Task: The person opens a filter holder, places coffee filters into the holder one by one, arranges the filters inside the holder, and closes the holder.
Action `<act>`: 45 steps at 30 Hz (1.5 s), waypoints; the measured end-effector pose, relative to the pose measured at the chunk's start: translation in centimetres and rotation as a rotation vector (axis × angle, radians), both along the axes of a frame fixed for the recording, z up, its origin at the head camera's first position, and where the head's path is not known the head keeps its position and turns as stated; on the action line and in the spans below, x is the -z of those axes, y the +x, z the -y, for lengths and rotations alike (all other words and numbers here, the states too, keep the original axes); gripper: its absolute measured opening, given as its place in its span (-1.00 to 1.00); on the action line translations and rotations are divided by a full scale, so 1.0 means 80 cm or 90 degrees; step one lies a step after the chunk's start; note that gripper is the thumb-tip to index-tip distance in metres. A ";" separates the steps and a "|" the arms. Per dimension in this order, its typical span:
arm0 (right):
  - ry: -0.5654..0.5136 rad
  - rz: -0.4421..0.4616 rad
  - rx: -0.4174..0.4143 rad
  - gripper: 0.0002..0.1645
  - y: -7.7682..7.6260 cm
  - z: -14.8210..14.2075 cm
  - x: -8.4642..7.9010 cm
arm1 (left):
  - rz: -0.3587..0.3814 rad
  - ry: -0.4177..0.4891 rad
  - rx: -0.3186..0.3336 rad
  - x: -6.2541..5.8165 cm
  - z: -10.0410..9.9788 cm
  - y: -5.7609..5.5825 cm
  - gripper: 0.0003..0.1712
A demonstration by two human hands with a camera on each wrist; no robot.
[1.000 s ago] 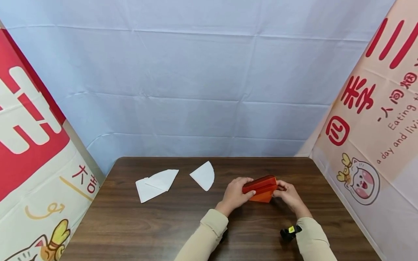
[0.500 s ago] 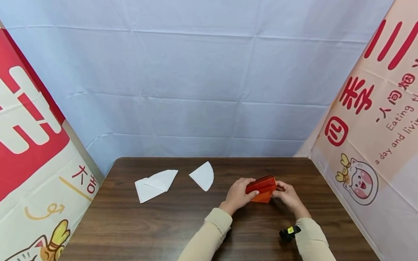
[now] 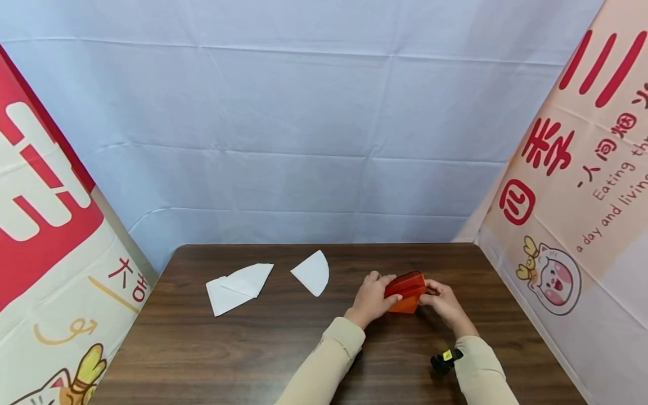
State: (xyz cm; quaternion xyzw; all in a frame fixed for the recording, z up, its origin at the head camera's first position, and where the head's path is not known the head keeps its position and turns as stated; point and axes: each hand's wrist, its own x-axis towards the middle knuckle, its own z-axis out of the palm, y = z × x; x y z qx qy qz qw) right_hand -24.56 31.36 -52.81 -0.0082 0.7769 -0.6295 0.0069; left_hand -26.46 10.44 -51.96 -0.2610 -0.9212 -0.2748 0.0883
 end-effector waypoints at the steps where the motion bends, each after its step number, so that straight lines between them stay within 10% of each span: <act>1: 0.000 0.001 -0.001 -0.60 0.000 0.000 0.000 | -0.004 -0.008 -0.001 -0.001 -0.001 -0.001 -0.43; 12: 0.015 0.010 0.012 -0.59 -0.002 0.000 0.002 | 0.010 -0.020 -0.023 -0.005 -0.004 -0.002 -0.50; 34: -0.003 -0.011 -0.011 -0.58 0.003 -0.002 0.006 | 0.040 0.213 0.051 0.005 0.031 -0.009 -0.55; 45: 0.007 -0.018 -0.006 -0.58 0.001 -0.003 0.009 | 0.066 0.227 0.067 0.010 0.047 -0.017 -0.52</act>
